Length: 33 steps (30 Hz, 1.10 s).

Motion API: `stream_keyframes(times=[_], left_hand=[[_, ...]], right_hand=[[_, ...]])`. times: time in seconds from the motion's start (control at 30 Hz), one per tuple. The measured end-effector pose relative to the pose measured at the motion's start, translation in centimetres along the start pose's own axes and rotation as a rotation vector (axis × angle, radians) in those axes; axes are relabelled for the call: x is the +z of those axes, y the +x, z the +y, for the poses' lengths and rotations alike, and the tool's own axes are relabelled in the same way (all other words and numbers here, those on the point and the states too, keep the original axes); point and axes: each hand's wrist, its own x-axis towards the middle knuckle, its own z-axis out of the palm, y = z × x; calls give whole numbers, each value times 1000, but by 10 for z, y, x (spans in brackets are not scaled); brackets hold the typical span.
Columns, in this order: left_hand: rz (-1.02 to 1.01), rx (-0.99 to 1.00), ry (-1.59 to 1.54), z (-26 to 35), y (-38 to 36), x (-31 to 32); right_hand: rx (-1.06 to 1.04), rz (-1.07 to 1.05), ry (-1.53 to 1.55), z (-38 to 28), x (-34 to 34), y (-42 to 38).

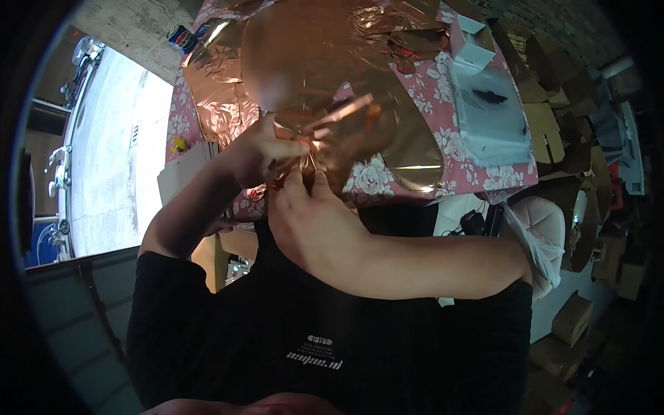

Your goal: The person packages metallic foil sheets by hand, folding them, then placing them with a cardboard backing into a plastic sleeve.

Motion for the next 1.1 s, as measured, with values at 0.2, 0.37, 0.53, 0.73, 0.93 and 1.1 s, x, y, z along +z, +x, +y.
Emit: stream_keyframes(times=[0.2, 0.37, 0.53, 0.73, 0.93, 1.1], left_hand=[[140, 200, -320, -15, -19, -18], [-41, 361, -525, -30, -26, -26], [224, 244, -684, -40, -9, -10], [250, 358, 4, -38, -22, 10], [112, 361, -62, -64, 3, 22], [92, 327, -471, -66, 13, 25]], right_hand=[[188, 437, 719, 39, -12, -29], [532, 573, 2113, 82, 44, -27], [715, -80, 2150, 85, 64, -42], [719, -288, 1533, 90, 7, -43], [625, -315, 1447, 104, -29, -47], [612, -321, 1377, 110, -41, -46]])
